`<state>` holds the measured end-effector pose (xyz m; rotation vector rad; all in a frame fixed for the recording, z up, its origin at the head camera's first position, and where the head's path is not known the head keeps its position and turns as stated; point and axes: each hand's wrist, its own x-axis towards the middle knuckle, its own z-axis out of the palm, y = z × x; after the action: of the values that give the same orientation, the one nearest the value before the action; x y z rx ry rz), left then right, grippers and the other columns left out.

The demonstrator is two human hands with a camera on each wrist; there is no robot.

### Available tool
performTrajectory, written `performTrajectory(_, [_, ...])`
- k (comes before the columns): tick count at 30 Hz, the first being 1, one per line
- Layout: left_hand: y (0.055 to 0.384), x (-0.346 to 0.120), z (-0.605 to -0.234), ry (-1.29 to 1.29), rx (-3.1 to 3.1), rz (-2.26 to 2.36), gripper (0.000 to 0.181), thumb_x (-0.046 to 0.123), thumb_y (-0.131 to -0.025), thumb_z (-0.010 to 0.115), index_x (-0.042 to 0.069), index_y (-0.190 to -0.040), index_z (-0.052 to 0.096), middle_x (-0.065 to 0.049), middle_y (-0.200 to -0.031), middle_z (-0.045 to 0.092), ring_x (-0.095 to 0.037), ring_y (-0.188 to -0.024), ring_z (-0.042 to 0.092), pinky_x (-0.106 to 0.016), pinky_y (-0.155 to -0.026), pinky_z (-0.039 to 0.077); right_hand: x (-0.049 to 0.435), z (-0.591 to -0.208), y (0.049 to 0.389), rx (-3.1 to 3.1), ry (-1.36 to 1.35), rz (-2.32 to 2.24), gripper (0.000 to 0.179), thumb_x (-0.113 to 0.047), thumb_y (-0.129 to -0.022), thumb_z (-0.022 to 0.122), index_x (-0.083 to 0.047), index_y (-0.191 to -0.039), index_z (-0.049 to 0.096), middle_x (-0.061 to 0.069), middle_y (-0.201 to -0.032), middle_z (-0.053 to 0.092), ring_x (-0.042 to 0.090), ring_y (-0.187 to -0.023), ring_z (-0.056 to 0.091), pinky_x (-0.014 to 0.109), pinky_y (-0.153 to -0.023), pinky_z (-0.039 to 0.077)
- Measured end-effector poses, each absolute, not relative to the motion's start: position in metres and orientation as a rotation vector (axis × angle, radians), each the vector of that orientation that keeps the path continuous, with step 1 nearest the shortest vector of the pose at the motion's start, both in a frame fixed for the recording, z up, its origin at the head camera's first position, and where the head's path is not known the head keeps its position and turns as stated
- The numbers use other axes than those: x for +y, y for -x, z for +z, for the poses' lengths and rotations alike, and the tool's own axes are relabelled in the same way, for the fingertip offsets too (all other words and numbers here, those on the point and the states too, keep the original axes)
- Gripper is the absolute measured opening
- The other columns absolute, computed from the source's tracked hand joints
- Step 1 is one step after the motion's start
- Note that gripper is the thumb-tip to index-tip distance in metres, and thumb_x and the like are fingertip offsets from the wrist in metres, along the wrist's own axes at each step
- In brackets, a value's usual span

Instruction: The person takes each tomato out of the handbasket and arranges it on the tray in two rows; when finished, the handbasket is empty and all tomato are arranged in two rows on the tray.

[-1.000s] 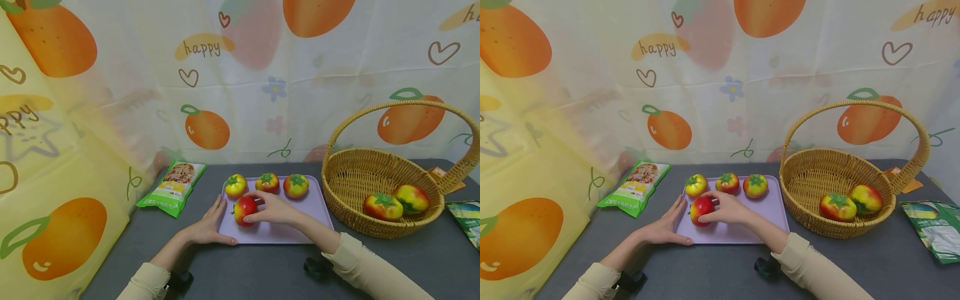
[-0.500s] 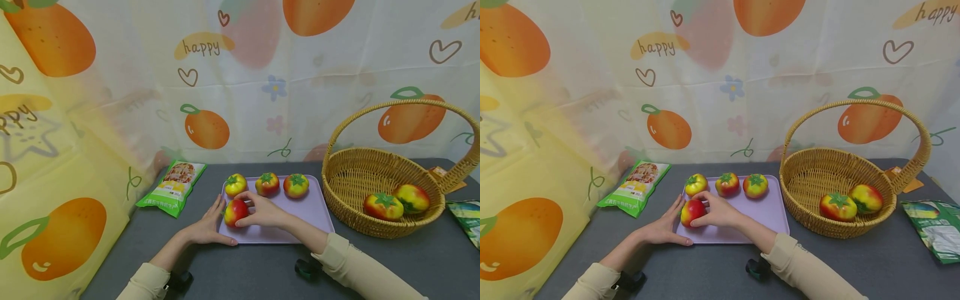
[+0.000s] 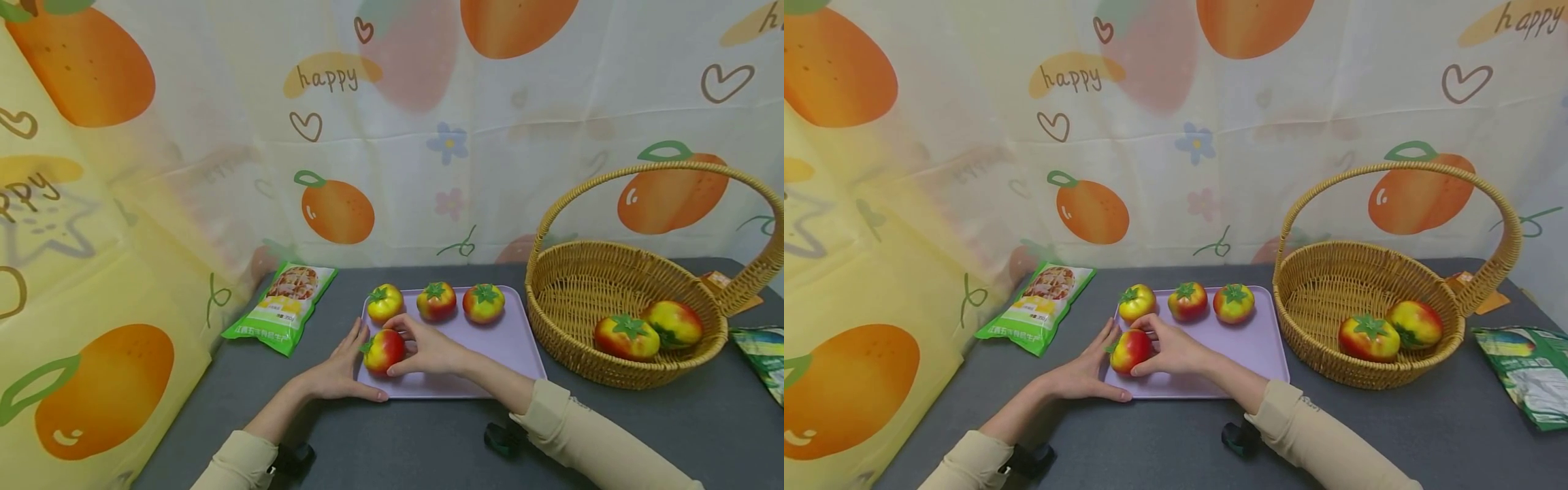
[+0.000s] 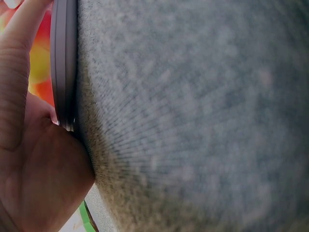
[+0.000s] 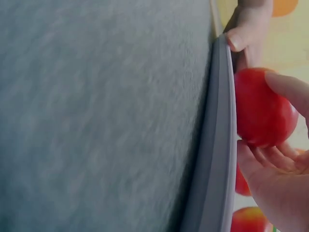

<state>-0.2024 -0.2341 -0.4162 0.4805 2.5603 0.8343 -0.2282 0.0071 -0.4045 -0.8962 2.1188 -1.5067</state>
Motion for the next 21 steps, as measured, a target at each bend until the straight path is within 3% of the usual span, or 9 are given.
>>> performTrajectory(21, [0.204, -0.234, -0.418, -0.484, 2.571, 0.804, 0.124, 0.062, -0.073, 0.075, 0.016, -0.157, -0.003, -0.010, -0.161, -0.020, -0.042, -0.146, -0.004, -0.068, -0.109, 0.008, 0.018, -0.405, 0.225, 2.226, 1.037, -1.333, 0.065, -0.017, -0.080, 0.082, -0.008, -0.133, 0.044, 0.006, -0.135, 0.052, 0.025, -0.122, 0.052, 0.034, -0.097, 0.047])
